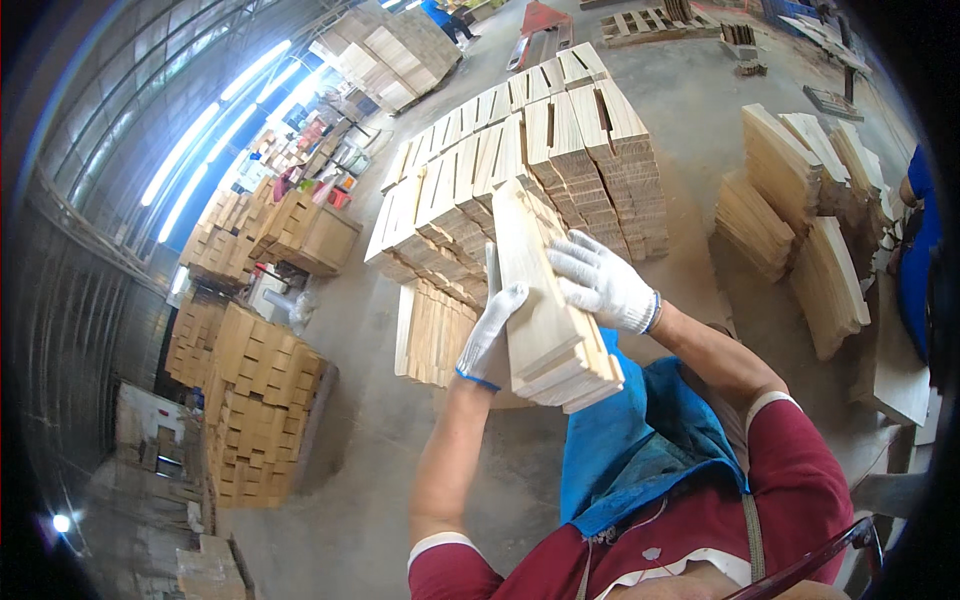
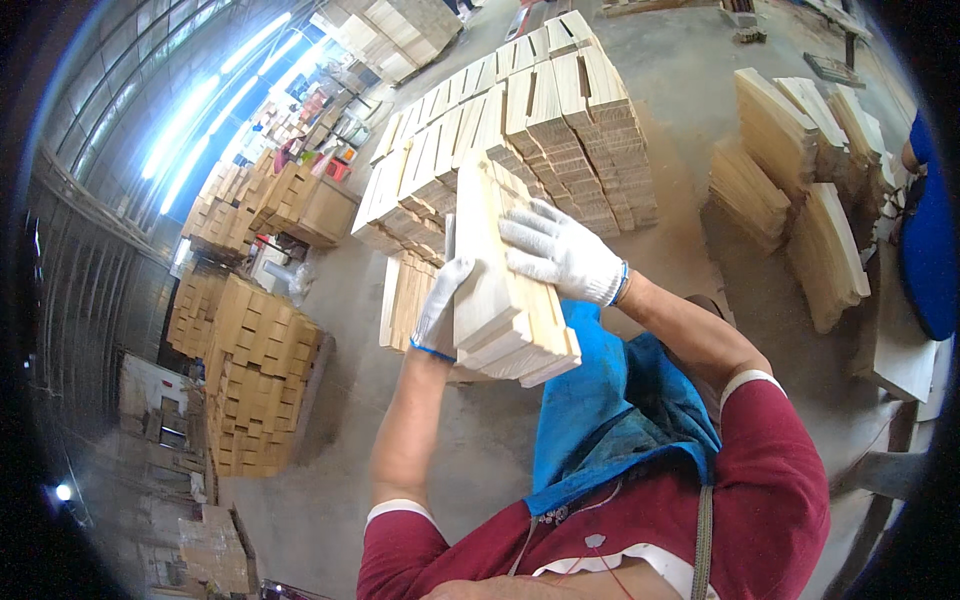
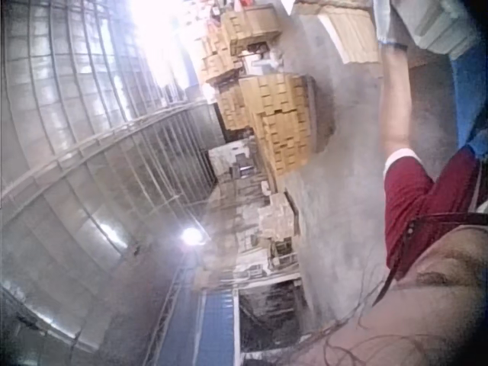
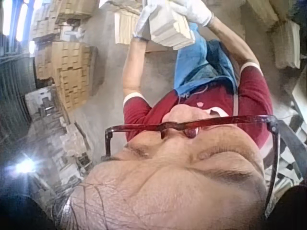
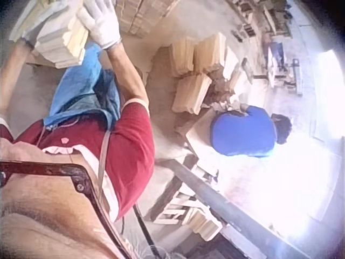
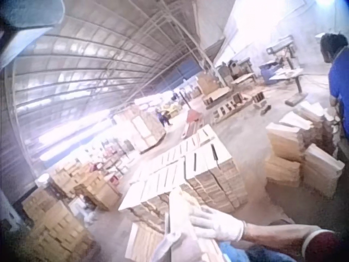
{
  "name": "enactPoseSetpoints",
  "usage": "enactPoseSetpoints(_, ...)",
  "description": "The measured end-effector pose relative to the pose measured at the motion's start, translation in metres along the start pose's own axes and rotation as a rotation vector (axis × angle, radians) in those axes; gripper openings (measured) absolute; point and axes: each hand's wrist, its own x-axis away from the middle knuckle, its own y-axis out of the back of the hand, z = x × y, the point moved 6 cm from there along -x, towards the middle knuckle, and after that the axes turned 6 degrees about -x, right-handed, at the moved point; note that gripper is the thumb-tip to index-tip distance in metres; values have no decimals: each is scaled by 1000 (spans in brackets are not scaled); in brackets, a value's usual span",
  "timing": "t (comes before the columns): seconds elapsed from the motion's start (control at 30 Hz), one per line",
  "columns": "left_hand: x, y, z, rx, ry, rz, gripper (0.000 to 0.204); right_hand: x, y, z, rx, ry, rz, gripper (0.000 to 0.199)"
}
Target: Sanding the edges of wooden furniture components using sandpaper.
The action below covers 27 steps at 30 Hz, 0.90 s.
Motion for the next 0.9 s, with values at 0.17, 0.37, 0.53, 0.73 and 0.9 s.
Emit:
enactPoseSetpoints(0.17,28,2,24,-44,150,-4,78,20,-10,20,-47,21,-11,54)
enactPoseSetpoints(0.37,60,45,106,-121,222,-101,79,53,-30,39,41,-392,23,55)
enactPoseSetpoints(0.53,78,37,149,21,413,-192,77,111,-52,47,42,-826,191,54)
enactPoseSetpoints(0.73,87,31,167,174,407,-160,80,137,-51,51,-249,-1055,250,38)
enactPoseSetpoints(0.9,83,5,142,-49,214,-129,86,168,-66,62,-700,-1554,82,44)
